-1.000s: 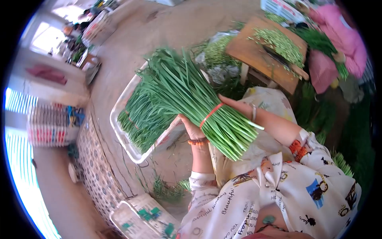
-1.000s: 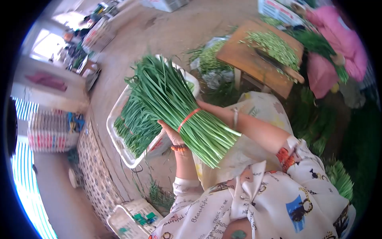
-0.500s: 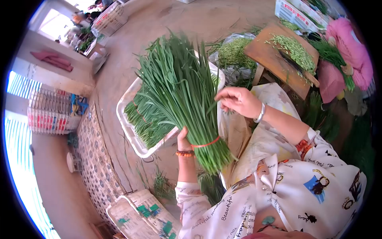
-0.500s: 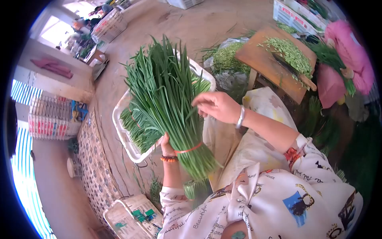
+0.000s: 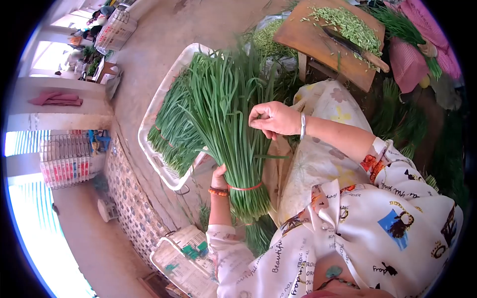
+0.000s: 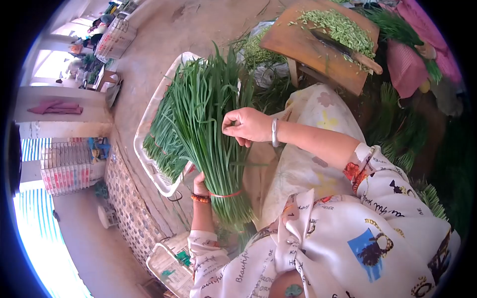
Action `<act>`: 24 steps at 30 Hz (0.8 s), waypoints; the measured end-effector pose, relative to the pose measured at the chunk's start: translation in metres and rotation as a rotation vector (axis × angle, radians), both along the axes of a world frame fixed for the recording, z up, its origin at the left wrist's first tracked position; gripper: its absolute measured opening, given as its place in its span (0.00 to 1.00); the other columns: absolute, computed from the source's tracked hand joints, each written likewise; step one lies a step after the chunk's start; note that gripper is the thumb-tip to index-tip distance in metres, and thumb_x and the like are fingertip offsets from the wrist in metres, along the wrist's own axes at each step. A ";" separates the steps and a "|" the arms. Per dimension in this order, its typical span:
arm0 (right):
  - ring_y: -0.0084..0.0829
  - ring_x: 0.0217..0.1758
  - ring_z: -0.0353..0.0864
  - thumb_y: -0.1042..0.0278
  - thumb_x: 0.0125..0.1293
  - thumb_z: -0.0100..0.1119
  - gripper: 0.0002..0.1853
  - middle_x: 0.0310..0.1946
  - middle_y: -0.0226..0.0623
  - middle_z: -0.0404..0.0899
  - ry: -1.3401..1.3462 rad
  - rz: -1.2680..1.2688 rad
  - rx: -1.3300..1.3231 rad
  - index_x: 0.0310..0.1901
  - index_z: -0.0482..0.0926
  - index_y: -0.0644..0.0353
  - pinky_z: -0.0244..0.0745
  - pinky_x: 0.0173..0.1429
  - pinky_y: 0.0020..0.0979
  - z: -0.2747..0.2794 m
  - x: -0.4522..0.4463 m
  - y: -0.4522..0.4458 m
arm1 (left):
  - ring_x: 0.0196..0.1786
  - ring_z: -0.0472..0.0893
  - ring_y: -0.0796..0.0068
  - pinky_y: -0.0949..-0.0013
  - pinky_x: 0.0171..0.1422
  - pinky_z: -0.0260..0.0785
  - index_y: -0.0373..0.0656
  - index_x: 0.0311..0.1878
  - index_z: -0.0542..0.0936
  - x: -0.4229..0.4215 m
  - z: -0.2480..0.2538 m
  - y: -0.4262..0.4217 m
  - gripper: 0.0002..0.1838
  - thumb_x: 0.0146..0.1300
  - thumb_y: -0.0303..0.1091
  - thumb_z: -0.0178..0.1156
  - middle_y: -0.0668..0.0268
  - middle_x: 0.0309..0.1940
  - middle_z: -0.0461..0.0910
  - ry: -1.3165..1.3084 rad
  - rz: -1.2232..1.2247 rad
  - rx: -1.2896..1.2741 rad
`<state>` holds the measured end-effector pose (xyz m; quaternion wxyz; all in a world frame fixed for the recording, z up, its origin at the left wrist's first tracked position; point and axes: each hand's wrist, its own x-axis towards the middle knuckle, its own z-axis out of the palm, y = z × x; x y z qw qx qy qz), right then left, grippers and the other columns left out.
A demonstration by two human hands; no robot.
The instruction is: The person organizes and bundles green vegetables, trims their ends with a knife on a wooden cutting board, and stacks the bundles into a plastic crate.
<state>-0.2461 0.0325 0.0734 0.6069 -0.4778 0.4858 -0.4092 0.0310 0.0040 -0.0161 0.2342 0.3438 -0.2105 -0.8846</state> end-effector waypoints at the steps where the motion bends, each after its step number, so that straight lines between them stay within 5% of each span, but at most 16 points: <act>1: 0.17 0.13 0.70 0.68 0.60 0.48 0.07 0.13 0.30 0.71 -0.043 -0.056 0.054 0.36 0.70 0.62 0.64 0.16 0.18 -0.001 -0.004 0.007 | 0.44 0.75 0.63 0.61 0.52 0.67 0.36 0.50 0.69 -0.001 0.010 0.000 0.31 0.40 0.38 0.63 0.58 0.43 0.74 -0.055 -0.021 -0.020; 6: 0.18 0.14 0.71 0.68 0.59 0.49 0.10 0.18 0.33 0.73 -0.110 -0.136 0.087 0.41 0.68 0.62 0.64 0.16 0.18 -0.011 -0.002 0.005 | 0.45 0.74 0.65 0.64 0.53 0.66 0.35 0.51 0.68 0.006 0.015 -0.004 0.31 0.41 0.38 0.63 0.60 0.43 0.74 -0.121 -0.029 -0.078; 14: 0.17 0.17 0.73 0.67 0.59 0.51 0.08 0.18 0.31 0.74 -0.050 -0.073 0.079 0.33 0.71 0.63 0.64 0.18 0.16 -0.036 0.010 0.002 | 0.43 0.75 0.65 0.65 0.51 0.67 0.35 0.49 0.69 0.019 -0.016 0.005 0.30 0.42 0.39 0.62 0.59 0.42 0.75 -0.140 -0.074 0.037; 16: 0.17 0.16 0.71 0.70 0.59 0.50 0.04 0.19 0.29 0.74 -0.403 -0.179 0.331 0.33 0.72 0.59 0.66 0.19 0.16 -0.035 0.010 0.006 | 0.43 0.75 0.65 0.64 0.51 0.67 0.35 0.49 0.69 0.023 -0.026 0.008 0.29 0.42 0.39 0.62 0.59 0.42 0.75 -0.128 -0.063 0.062; 18: 0.15 0.16 0.70 0.69 0.58 0.51 0.04 0.19 0.27 0.74 -0.958 -0.421 0.298 0.32 0.72 0.58 0.65 0.19 0.13 -0.040 0.009 0.008 | 0.42 0.76 0.65 0.64 0.50 0.68 0.35 0.48 0.70 0.025 -0.033 0.009 0.28 0.43 0.39 0.62 0.59 0.42 0.75 -0.053 -0.009 0.082; 20: 0.12 0.16 0.66 0.68 0.58 0.53 0.05 0.18 0.23 0.70 -1.181 -0.675 0.202 0.31 0.71 0.60 0.61 0.16 0.12 -0.044 -0.012 -0.005 | 0.42 0.76 0.64 0.63 0.50 0.69 0.35 0.47 0.71 0.033 -0.044 0.014 0.27 0.43 0.39 0.62 0.58 0.41 0.76 -0.055 0.033 0.069; 22: 0.14 0.13 0.65 0.60 0.59 0.52 0.12 0.15 0.26 0.70 -1.032 -0.416 0.081 0.27 0.71 0.62 0.59 0.16 0.16 -0.065 -0.050 -0.007 | 0.42 0.76 0.64 0.63 0.50 0.69 0.34 0.47 0.71 0.048 -0.063 0.013 0.26 0.43 0.38 0.61 0.58 0.41 0.76 0.000 0.038 0.030; 24: 0.14 0.11 0.65 0.61 0.59 0.52 0.12 0.12 0.24 0.68 -0.068 -0.336 0.257 0.24 0.70 0.60 0.58 0.14 0.16 -0.042 -0.052 0.003 | 0.42 0.76 0.63 0.63 0.50 0.69 0.34 0.47 0.70 0.043 -0.055 0.015 0.27 0.43 0.38 0.61 0.57 0.41 0.75 -0.003 0.052 0.042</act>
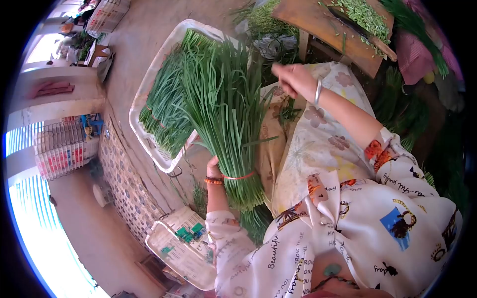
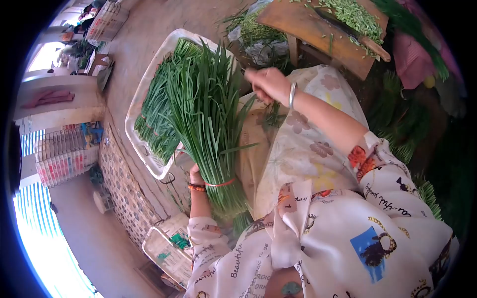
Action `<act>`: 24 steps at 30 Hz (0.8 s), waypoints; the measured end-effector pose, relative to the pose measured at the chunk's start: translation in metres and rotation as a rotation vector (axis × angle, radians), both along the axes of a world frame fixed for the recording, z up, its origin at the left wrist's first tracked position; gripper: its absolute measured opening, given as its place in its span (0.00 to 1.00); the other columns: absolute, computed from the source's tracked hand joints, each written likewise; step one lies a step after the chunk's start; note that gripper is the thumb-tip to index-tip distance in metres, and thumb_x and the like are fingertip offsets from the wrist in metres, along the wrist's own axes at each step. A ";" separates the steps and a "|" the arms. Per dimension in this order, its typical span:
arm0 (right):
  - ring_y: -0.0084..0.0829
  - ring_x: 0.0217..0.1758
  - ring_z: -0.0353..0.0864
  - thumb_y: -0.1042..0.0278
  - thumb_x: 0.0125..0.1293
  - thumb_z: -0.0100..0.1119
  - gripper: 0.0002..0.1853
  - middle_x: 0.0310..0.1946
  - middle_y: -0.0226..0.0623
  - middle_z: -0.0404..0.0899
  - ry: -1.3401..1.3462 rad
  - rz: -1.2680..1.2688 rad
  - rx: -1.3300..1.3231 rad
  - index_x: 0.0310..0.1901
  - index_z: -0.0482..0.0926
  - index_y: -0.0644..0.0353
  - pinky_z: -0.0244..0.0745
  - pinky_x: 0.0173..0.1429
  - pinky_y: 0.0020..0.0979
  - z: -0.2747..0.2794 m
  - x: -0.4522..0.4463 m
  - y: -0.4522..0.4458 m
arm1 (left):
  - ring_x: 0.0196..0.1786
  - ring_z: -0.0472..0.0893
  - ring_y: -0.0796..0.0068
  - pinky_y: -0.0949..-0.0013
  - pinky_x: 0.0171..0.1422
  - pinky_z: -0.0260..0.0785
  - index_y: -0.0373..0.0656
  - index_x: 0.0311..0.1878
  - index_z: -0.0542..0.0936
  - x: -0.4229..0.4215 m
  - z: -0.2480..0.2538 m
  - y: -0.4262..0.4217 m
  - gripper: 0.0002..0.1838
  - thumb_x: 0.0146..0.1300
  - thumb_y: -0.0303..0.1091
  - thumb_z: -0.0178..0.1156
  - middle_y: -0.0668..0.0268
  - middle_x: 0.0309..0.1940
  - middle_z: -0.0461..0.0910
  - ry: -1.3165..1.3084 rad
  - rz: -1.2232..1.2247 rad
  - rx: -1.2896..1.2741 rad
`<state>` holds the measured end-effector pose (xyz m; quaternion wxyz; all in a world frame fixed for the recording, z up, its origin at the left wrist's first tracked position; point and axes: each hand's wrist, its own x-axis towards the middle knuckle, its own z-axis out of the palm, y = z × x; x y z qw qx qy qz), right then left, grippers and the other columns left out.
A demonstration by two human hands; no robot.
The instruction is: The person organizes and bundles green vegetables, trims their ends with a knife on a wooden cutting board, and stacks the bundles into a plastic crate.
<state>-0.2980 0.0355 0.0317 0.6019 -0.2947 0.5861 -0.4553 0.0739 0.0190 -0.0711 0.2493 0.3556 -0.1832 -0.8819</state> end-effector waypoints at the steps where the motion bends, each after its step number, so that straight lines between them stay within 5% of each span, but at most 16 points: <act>1: 0.14 0.13 0.67 0.62 0.58 0.53 0.11 0.14 0.26 0.69 0.067 0.102 -0.004 0.26 0.71 0.60 0.59 0.14 0.16 0.001 0.010 0.006 | 0.42 0.76 0.63 0.63 0.50 0.69 0.34 0.48 0.70 -0.004 0.008 0.001 0.27 0.44 0.38 0.61 0.57 0.42 0.75 0.002 -0.007 0.008; 6: 0.19 0.18 0.72 0.65 0.58 0.53 0.18 0.22 0.32 0.74 -0.040 0.429 -0.152 0.47 0.62 0.62 0.67 0.21 0.20 0.005 0.070 0.027 | 0.44 0.75 0.64 0.63 0.52 0.67 0.35 0.50 0.68 -0.015 0.026 0.006 0.30 0.42 0.39 0.62 0.59 0.43 0.74 -0.040 -0.006 0.002; 8: 0.20 0.18 0.74 0.64 0.58 0.53 0.18 0.22 0.34 0.75 -0.111 0.443 -0.034 0.47 0.61 0.62 0.67 0.20 0.19 0.003 0.086 0.028 | 0.44 0.75 0.65 0.64 0.52 0.66 0.36 0.51 0.68 -0.022 0.037 0.006 0.31 0.42 0.40 0.63 0.60 0.43 0.74 -0.102 0.000 0.015; 10: 0.22 0.19 0.75 0.62 0.59 0.52 0.12 0.22 0.34 0.75 -0.218 0.488 0.013 0.36 0.66 0.63 0.69 0.22 0.20 -0.004 0.094 0.029 | 0.45 0.74 0.67 0.65 0.53 0.65 0.36 0.52 0.67 -0.032 0.050 0.006 0.32 0.42 0.40 0.63 0.61 0.44 0.73 -0.163 -0.016 -0.009; 18: 0.23 0.26 0.78 0.68 0.60 0.47 0.08 0.26 0.37 0.77 -0.604 1.262 0.000 0.32 0.70 0.63 0.74 0.31 0.24 0.046 0.060 0.063 | 0.48 0.72 0.67 0.66 0.55 0.63 0.36 0.55 0.62 -0.038 0.089 -0.008 0.31 0.47 0.35 0.61 0.60 0.48 0.70 -0.302 -0.108 -0.159; 20: 0.25 0.31 0.78 0.68 0.60 0.46 0.07 0.25 0.35 0.77 0.060 1.023 -0.134 0.34 0.71 0.63 0.73 0.35 0.25 0.044 0.051 0.060 | 0.48 0.72 0.68 0.67 0.54 0.63 0.35 0.55 0.63 -0.046 0.091 -0.004 0.29 0.49 0.35 0.59 0.60 0.47 0.70 -0.308 -0.115 -0.206; 21: 0.25 0.31 0.78 0.68 0.60 0.46 0.07 0.25 0.35 0.77 0.068 1.012 -0.137 0.34 0.71 0.63 0.73 0.35 0.25 0.044 0.050 0.057 | 0.48 0.71 0.69 0.68 0.54 0.63 0.35 0.54 0.63 -0.051 0.092 -0.002 0.28 0.50 0.35 0.58 0.61 0.47 0.70 -0.325 -0.093 -0.239; 24: 0.35 0.36 0.77 0.67 0.58 0.45 0.10 0.40 0.35 0.75 0.667 0.585 -0.681 0.40 0.73 0.57 0.73 0.38 0.30 0.041 0.061 0.039 | 0.47 0.72 0.69 0.68 0.52 0.64 0.35 0.54 0.64 -0.064 0.099 0.005 0.26 0.53 0.36 0.55 0.62 0.47 0.70 -0.398 -0.088 -0.326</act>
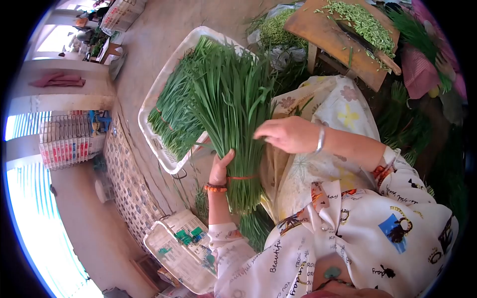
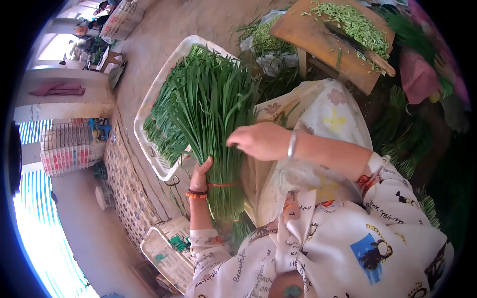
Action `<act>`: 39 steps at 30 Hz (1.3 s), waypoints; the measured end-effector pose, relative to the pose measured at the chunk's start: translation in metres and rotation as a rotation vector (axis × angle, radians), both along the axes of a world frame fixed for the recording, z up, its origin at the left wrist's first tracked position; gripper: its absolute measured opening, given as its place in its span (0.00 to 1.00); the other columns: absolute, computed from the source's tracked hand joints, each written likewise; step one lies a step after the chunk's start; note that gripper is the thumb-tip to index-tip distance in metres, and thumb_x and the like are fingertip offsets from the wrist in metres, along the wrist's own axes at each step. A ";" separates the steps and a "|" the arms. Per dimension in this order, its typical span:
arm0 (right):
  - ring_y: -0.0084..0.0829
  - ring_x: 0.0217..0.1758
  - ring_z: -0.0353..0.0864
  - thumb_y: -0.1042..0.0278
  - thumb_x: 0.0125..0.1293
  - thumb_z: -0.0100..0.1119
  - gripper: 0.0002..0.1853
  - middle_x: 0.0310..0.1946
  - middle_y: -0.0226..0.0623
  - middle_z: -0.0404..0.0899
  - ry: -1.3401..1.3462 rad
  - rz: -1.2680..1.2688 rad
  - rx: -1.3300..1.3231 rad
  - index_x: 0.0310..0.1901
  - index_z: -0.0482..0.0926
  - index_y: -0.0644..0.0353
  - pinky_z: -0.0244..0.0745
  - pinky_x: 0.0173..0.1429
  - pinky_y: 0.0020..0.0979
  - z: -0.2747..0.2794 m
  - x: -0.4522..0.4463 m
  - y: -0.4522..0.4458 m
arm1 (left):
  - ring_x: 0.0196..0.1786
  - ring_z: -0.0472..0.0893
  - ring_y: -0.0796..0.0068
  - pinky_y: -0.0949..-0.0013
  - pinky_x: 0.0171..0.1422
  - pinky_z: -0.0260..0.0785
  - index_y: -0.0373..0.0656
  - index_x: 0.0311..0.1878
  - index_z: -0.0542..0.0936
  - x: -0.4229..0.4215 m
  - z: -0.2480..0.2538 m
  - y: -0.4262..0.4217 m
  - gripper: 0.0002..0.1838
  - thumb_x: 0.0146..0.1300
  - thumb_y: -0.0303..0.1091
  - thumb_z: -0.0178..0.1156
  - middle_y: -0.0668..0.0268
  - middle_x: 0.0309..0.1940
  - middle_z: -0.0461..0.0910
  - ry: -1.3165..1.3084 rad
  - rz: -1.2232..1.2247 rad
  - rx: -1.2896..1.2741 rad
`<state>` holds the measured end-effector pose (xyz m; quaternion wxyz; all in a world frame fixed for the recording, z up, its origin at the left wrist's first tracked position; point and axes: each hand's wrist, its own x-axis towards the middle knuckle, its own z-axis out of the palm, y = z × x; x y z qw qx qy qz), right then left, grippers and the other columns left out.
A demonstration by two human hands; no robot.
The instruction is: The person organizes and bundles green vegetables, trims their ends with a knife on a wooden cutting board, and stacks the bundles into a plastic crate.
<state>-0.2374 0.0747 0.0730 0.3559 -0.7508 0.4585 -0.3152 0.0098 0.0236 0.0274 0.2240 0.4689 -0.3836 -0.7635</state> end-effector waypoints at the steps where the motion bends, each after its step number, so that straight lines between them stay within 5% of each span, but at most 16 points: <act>1: 0.35 0.36 0.77 0.67 0.58 0.45 0.11 0.42 0.35 0.74 0.016 0.005 -0.156 0.41 0.72 0.57 0.73 0.38 0.31 -0.001 0.008 -0.006 | 0.47 0.72 0.69 0.68 0.51 0.64 0.35 0.54 0.64 -0.002 -0.001 0.001 0.25 0.53 0.36 0.54 0.61 0.47 0.70 -0.018 0.006 -0.010; 4: 0.36 0.34 0.77 0.65 0.57 0.47 0.15 0.43 0.36 0.71 0.104 0.014 -0.371 0.47 0.68 0.56 0.75 0.35 0.33 -0.006 0.028 -0.017 | 0.46 0.73 0.71 0.69 0.50 0.65 0.34 0.54 0.64 -0.011 0.004 0.004 0.24 0.55 0.34 0.53 0.61 0.47 0.70 -0.063 0.031 -0.044; 7: 0.34 0.28 0.76 0.59 0.55 0.50 0.25 0.45 0.35 0.68 0.496 -0.028 -0.197 0.55 0.60 0.56 0.74 0.28 0.33 -0.023 0.031 -0.018 | 0.46 0.73 0.70 0.69 0.51 0.65 0.34 0.53 0.65 -0.014 -0.002 0.007 0.21 0.57 0.31 0.50 0.61 0.46 0.71 -0.072 0.126 -0.080; 10: 0.34 0.26 0.76 0.57 0.57 0.48 0.25 0.43 0.35 0.68 0.571 0.030 0.024 0.55 0.60 0.56 0.73 0.26 0.33 -0.016 0.026 -0.005 | 0.43 0.74 0.70 0.70 0.48 0.66 0.31 0.51 0.66 -0.016 -0.003 0.010 0.19 0.57 0.31 0.51 0.60 0.44 0.72 0.016 0.221 -0.066; 11: 0.35 0.24 0.77 0.54 0.58 0.46 0.24 0.35 0.36 0.71 0.511 -0.014 -0.066 0.53 0.62 0.57 0.74 0.26 0.33 -0.022 0.026 -0.002 | 0.44 0.74 0.69 0.69 0.49 0.66 0.31 0.50 0.67 -0.017 0.000 0.011 0.19 0.57 0.30 0.50 0.59 0.44 0.72 0.008 0.214 -0.082; 18: 0.36 0.27 0.78 0.59 0.58 0.48 0.19 0.35 0.37 0.74 0.374 -0.052 -0.145 0.49 0.67 0.59 0.74 0.28 0.33 -0.031 0.018 -0.008 | 0.44 0.74 0.69 0.68 0.49 0.66 0.33 0.51 0.67 -0.016 0.004 0.015 0.19 0.57 0.31 0.50 0.60 0.46 0.72 -0.087 0.185 -0.105; 20: 0.29 0.28 0.78 0.65 0.59 0.48 0.12 0.37 0.37 0.76 -0.128 -0.076 -0.223 0.42 0.73 0.58 0.74 0.26 0.28 -0.037 0.010 -0.009 | 0.39 0.74 0.74 0.71 0.44 0.66 0.31 0.46 0.70 -0.019 0.010 0.016 0.18 0.57 0.34 0.53 0.63 0.38 0.75 -0.166 0.159 -0.231; 21: 0.23 0.31 0.78 0.68 0.61 0.45 0.09 0.34 0.36 0.78 -0.323 -0.100 0.456 0.36 0.75 0.60 0.74 0.30 0.27 -0.001 -0.001 0.000 | 0.39 0.74 0.74 0.71 0.44 0.66 0.31 0.46 0.70 -0.019 0.015 0.016 0.18 0.57 0.34 0.53 0.63 0.38 0.75 -0.163 0.158 -0.233; 24: 0.26 0.35 0.77 0.60 0.63 0.42 0.15 0.35 0.36 0.77 -0.925 -0.364 1.149 0.46 0.69 0.58 0.72 0.39 0.27 -0.048 -0.014 0.010 | 0.37 0.76 0.69 0.69 0.42 0.67 0.30 0.44 0.71 -0.031 0.040 0.019 0.19 0.55 0.36 0.54 0.59 0.34 0.77 -0.360 0.079 -0.361; 25: 0.31 0.42 0.75 0.57 0.63 0.40 0.18 0.41 0.45 0.73 -1.155 -0.451 1.372 0.49 0.67 0.60 0.72 0.45 0.31 -0.074 -0.008 0.012 | 0.36 0.76 0.63 0.68 0.42 0.67 0.30 0.45 0.71 -0.044 0.055 0.025 0.21 0.54 0.38 0.55 0.55 0.32 0.77 -0.646 -0.023 -0.487; 28: 0.32 0.42 0.74 0.58 0.61 0.46 0.17 0.42 0.40 0.74 -1.659 -0.634 1.461 0.46 0.68 0.61 0.71 0.45 0.31 -0.079 0.013 0.005 | 0.42 0.72 0.49 0.60 0.47 0.66 0.32 0.49 0.67 -0.065 0.045 0.048 0.29 0.48 0.44 0.60 0.45 0.39 0.72 -1.040 -0.267 -0.976; 29: 0.32 0.43 0.73 0.59 0.61 0.46 0.16 0.43 0.39 0.73 -1.770 -0.253 1.210 0.46 0.69 0.61 0.71 0.46 0.31 -0.110 0.020 0.003 | 0.46 0.70 0.49 0.60 0.50 0.64 0.32 0.51 0.65 -0.072 0.043 0.059 0.32 0.47 0.44 0.61 0.45 0.44 0.70 -1.023 -0.363 -1.039; 31: 0.31 0.43 0.73 0.59 0.61 0.46 0.16 0.43 0.38 0.73 -1.892 -0.197 1.131 0.46 0.69 0.61 0.70 0.46 0.31 -0.114 0.018 0.003 | 0.50 0.69 0.50 0.60 0.53 0.62 0.33 0.54 0.63 -0.076 0.054 0.072 0.35 0.45 0.43 0.62 0.45 0.48 0.67 -0.990 -0.487 -1.106; 34: 0.31 0.43 0.73 0.59 0.61 0.47 0.16 0.42 0.37 0.73 -1.853 -0.329 1.146 0.46 0.69 0.60 0.70 0.46 0.30 -0.098 0.003 0.014 | 0.57 0.65 0.61 0.64 0.58 0.58 0.35 0.59 0.58 -0.047 0.080 0.062 0.40 0.41 0.31 0.66 0.51 0.55 0.64 -0.498 -0.549 -0.875; 37: 0.30 0.42 0.73 0.60 0.60 0.47 0.16 0.42 0.37 0.74 -1.772 -0.440 1.132 0.46 0.70 0.60 0.69 0.46 0.29 -0.091 -0.012 0.022 | 0.55 0.67 0.64 0.65 0.57 0.59 0.35 0.57 0.60 0.001 0.089 0.028 0.36 0.43 0.29 0.64 0.53 0.53 0.66 -0.589 -0.371 -0.558; 39: 0.29 0.42 0.73 0.60 0.60 0.47 0.16 0.41 0.36 0.74 -1.703 -0.511 1.122 0.46 0.70 0.60 0.69 0.47 0.29 -0.086 -0.021 0.033 | 0.54 0.68 0.65 0.66 0.57 0.60 0.35 0.57 0.61 0.013 0.053 0.004 0.37 0.43 0.32 0.65 0.55 0.53 0.67 -0.542 -0.493 -0.363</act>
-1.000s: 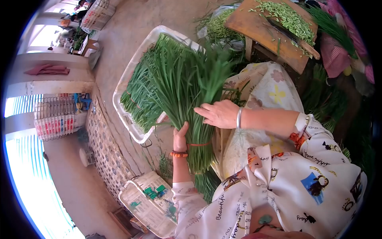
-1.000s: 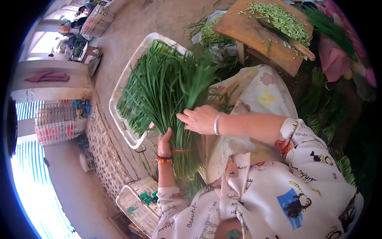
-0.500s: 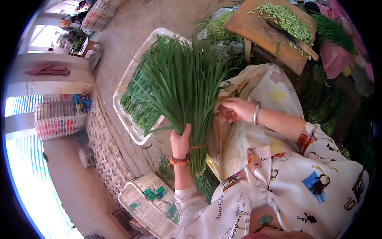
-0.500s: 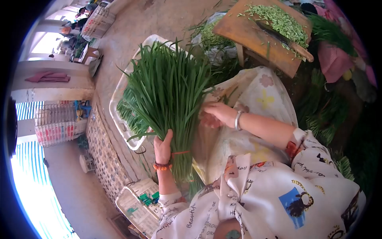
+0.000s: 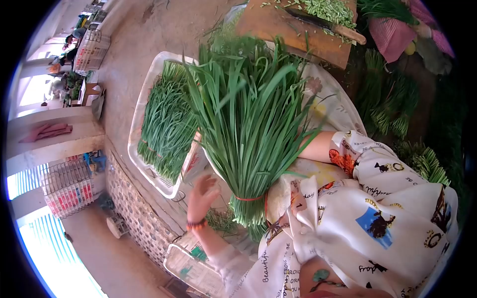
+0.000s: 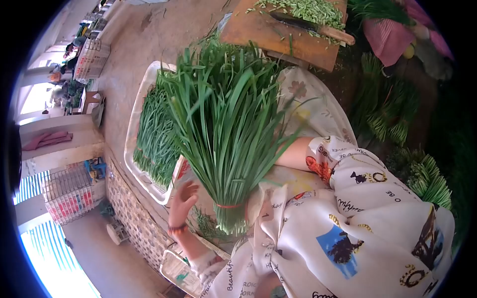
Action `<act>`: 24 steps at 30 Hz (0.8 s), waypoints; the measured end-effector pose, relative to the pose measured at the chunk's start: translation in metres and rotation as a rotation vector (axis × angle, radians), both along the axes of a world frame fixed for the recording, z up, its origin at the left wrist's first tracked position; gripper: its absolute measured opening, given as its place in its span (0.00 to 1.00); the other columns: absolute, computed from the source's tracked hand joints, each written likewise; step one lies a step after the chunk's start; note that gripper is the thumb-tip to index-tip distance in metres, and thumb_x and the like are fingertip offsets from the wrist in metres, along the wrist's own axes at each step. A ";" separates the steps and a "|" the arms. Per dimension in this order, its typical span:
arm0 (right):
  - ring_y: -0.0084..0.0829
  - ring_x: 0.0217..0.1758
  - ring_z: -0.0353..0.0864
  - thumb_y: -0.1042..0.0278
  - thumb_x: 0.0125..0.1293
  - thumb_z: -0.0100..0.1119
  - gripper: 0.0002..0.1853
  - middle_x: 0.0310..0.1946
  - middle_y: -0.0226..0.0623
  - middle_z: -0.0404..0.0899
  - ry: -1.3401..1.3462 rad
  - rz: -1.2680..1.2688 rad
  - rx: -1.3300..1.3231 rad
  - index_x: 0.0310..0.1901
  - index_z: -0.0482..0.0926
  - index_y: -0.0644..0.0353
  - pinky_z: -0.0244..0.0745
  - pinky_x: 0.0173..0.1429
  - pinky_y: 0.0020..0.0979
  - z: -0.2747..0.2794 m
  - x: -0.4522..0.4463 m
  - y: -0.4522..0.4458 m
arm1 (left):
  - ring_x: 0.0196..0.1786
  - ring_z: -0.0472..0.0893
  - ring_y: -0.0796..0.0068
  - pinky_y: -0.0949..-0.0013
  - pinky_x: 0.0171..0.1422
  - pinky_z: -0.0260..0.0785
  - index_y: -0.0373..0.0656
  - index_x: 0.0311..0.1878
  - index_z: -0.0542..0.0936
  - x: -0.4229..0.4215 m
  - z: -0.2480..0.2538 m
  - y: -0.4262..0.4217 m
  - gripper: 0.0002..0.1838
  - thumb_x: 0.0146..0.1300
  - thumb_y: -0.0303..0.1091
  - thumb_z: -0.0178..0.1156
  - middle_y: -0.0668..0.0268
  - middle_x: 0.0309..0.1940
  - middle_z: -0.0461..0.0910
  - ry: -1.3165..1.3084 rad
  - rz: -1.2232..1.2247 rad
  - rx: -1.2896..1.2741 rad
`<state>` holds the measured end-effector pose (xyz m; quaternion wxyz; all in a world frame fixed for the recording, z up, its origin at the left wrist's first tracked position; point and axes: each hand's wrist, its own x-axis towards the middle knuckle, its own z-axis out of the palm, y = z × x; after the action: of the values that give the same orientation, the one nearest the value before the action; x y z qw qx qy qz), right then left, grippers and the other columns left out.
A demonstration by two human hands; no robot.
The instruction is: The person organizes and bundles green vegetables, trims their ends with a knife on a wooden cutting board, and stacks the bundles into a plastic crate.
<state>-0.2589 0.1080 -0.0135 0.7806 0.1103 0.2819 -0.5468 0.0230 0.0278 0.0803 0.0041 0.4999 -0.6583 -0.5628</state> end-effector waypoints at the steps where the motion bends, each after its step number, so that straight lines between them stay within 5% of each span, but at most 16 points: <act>1: 0.29 0.42 0.73 0.60 0.60 0.47 0.16 0.41 0.36 0.74 0.035 -0.004 0.016 0.46 0.70 0.59 0.69 0.47 0.29 0.001 -0.003 0.003 | 0.54 0.68 0.66 0.66 0.56 0.60 0.35 0.57 0.61 0.004 -0.022 -0.009 0.38 0.43 0.36 0.67 0.57 0.52 0.67 -0.012 -0.064 0.221; 5: 0.28 0.42 0.73 0.61 0.60 0.48 0.15 0.41 0.35 0.74 0.205 -0.015 0.042 0.46 0.70 0.59 0.69 0.47 0.28 0.006 -0.017 0.011 | 0.53 0.67 0.69 0.67 0.56 0.60 0.36 0.57 0.60 -0.013 -0.074 -0.007 0.43 0.40 0.46 0.69 0.61 0.52 0.67 0.308 -0.052 0.348; 7: 0.27 0.42 0.73 0.61 0.60 0.48 0.15 0.40 0.34 0.74 0.308 -0.013 0.045 0.46 0.70 0.59 0.68 0.47 0.28 0.006 -0.023 0.009 | 0.53 0.66 0.71 0.68 0.57 0.58 0.37 0.58 0.59 -0.027 -0.081 -0.008 0.47 0.38 0.50 0.69 0.65 0.52 0.67 0.520 0.144 0.445; 12: 0.26 0.42 0.73 0.62 0.59 0.49 0.15 0.40 0.33 0.74 0.812 0.061 -0.017 0.47 0.71 0.58 0.68 0.47 0.27 0.009 -0.041 -0.014 | 0.53 0.67 0.71 0.67 0.58 0.57 0.37 0.56 0.63 -0.029 -0.080 -0.007 0.37 0.45 0.45 0.64 0.65 0.51 0.67 0.547 0.417 0.450; 16: 0.25 0.42 0.72 0.63 0.59 0.49 0.15 0.39 0.32 0.75 1.196 0.029 -0.076 0.47 0.71 0.57 0.67 0.48 0.26 0.006 -0.077 -0.034 | 0.45 0.73 0.71 0.68 0.49 0.66 0.37 0.53 0.65 -0.007 -0.081 -0.016 0.33 0.45 0.44 0.62 0.64 0.46 0.71 0.681 0.433 0.398; 17: 0.24 0.42 0.72 0.63 0.59 0.50 0.15 0.39 0.32 0.75 1.175 -0.009 -0.109 0.47 0.71 0.57 0.67 0.48 0.25 0.003 -0.086 -0.046 | 0.45 0.73 0.71 0.68 0.49 0.66 0.36 0.52 0.66 -0.004 -0.076 -0.015 0.31 0.47 0.44 0.60 0.64 0.45 0.72 0.636 0.500 0.425; 20: 0.17 0.34 0.73 0.64 0.59 0.50 0.12 0.34 0.28 0.75 0.461 -0.266 -0.308 0.43 0.73 0.58 0.67 0.37 0.18 -0.026 -0.143 -0.074 | 0.44 0.73 0.72 0.68 0.48 0.66 0.36 0.52 0.66 0.012 -0.085 -0.018 0.30 0.49 0.44 0.58 0.65 0.44 0.72 0.620 0.516 0.402; 21: 0.16 0.31 0.72 0.64 0.59 0.50 0.11 0.32 0.27 0.76 0.462 -0.482 -0.073 0.42 0.73 0.57 0.66 0.34 0.16 0.019 -0.130 -0.063 | 0.44 0.73 0.72 0.68 0.48 0.66 0.36 0.52 0.66 0.018 -0.091 -0.017 0.30 0.49 0.44 0.58 0.65 0.44 0.72 0.617 0.527 0.401; 23: 0.16 0.29 0.73 0.66 0.61 0.47 0.11 0.29 0.26 0.76 0.511 -0.417 -0.181 0.43 0.72 0.60 0.70 0.35 0.18 0.038 -0.123 -0.048 | 0.45 0.74 0.68 0.65 0.51 0.67 0.39 0.50 0.69 0.026 -0.104 -0.019 0.28 0.48 0.45 0.59 0.63 0.44 0.74 0.588 0.562 0.426; 24: 0.16 0.27 0.73 0.66 0.61 0.47 0.11 0.27 0.26 0.76 0.778 -0.194 -0.248 0.42 0.72 0.60 0.70 0.33 0.18 0.051 -0.111 -0.043 | 0.45 0.74 0.68 0.65 0.51 0.66 0.39 0.50 0.69 0.024 -0.108 -0.017 0.28 0.48 0.45 0.59 0.63 0.44 0.74 0.582 0.590 0.404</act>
<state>-0.3695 0.0651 0.0378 0.5681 -0.1733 0.4762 -0.6484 0.0471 0.0107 -0.0276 0.2514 0.4779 -0.3366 -0.7715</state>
